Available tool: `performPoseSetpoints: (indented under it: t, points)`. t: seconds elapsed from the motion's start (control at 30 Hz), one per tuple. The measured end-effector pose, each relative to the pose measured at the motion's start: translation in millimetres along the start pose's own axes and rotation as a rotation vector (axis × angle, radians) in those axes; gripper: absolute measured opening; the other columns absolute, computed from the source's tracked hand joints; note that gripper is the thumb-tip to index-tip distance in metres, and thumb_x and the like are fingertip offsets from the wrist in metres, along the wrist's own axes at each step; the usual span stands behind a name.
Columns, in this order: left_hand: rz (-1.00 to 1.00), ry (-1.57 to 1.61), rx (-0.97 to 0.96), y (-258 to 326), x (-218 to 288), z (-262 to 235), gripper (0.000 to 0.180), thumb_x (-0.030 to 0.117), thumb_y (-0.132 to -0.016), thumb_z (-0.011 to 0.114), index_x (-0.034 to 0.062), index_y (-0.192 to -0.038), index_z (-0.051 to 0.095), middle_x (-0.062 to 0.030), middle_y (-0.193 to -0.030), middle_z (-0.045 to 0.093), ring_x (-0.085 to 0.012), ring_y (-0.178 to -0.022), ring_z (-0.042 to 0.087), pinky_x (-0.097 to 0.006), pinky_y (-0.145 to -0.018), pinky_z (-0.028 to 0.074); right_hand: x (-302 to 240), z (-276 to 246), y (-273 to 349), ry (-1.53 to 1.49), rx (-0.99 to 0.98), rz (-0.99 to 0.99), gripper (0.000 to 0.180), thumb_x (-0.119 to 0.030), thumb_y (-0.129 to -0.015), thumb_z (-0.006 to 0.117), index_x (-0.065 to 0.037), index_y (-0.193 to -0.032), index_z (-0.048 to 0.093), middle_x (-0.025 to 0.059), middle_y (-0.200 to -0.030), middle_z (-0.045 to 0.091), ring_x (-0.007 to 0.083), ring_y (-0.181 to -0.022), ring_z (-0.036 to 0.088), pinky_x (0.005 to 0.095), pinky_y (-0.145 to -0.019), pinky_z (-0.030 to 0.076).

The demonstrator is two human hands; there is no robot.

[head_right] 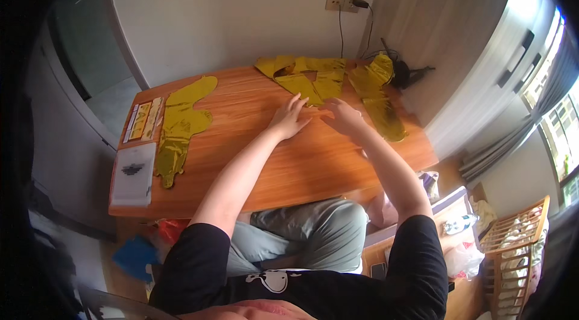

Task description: The person smooths out a deflated foil balloon on the table and folds it into a small square by hand.

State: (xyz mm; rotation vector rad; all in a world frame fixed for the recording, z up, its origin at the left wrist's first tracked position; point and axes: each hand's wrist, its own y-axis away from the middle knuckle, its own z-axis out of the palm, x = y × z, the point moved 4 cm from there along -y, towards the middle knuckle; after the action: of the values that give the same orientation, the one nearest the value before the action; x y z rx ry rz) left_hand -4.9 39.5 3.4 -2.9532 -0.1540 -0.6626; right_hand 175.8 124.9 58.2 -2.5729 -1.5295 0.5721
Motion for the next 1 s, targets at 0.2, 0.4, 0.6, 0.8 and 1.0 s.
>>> performPoseSetpoints:
  t: [0.2,0.4,0.6,0.8,1.0]
  points:
    - [-0.043,-0.153,0.127,-36.0,-26.1,-2.2,0.069,0.058,-0.104,0.044,0.0205,-0.161,0.032,-0.0114,-0.171,0.019,-0.0306,-0.157,0.020,-0.053,-0.127,0.018,34.8,28.8,-65.7,-0.059,-0.056,0.076,0.031,-0.026,-0.092,0.069,-0.010,-0.118,0.073,0.0135,-0.120,0.069,0.0336,-0.114,0.064,0.0433,-0.094,0.052]
    - [-0.025,-0.216,0.019,-50.3,-16.6,9.8,0.067,0.061,-0.105,0.038,0.0206,-0.159,0.036,-0.0079,-0.170,0.024,-0.0281,-0.158,0.018,-0.053,-0.127,0.016,59.7,36.4,-87.1,-0.107,-0.071,-0.091,0.035,-0.029,-0.091,0.074,-0.008,-0.119,0.074,0.0143,-0.118,0.068,0.0326,-0.109,0.064,0.0409,-0.092,0.051]
    - [-0.009,-0.191,0.091,-48.9,-20.9,11.4,0.064,0.058,-0.104,0.042,0.0195,-0.156,0.041,-0.0083,-0.167,0.031,-0.0275,-0.157,0.022,-0.054,-0.127,0.016,69.8,42.5,-89.7,-0.247,-0.151,-0.090,0.036,-0.029,-0.087,0.079,-0.013,-0.119,0.077,0.0129,-0.109,0.065,0.0321,-0.101,0.063,0.0405,-0.089,0.051]
    - [-0.006,-0.220,0.033,-49.6,-19.1,10.1,0.065,0.059,-0.106,0.035,0.0202,-0.158,0.037,-0.0084,-0.169,0.027,-0.0286,-0.158,0.018,-0.055,-0.127,0.015,78.9,53.0,-90.7,-0.215,-0.053,-0.117,0.032,-0.028,-0.085,0.081,-0.013,-0.113,0.079,0.0121,-0.109,0.064,0.0301,-0.108,0.059,0.0385,-0.093,0.048]
    - [-0.004,-0.219,0.035,-48.4,-20.4,9.7,0.065,0.059,-0.106,0.034,0.0194,-0.158,0.038,-0.0088,-0.169,0.027,-0.0292,-0.158,0.018,-0.055,-0.127,0.015,77.2,52.4,-94.0,-0.165,-0.084,-0.074,0.031,-0.022,-0.089,0.079,-0.011,-0.118,0.078,0.0109,-0.113,0.061,0.0275,-0.112,0.056,0.0369,-0.097,0.045]
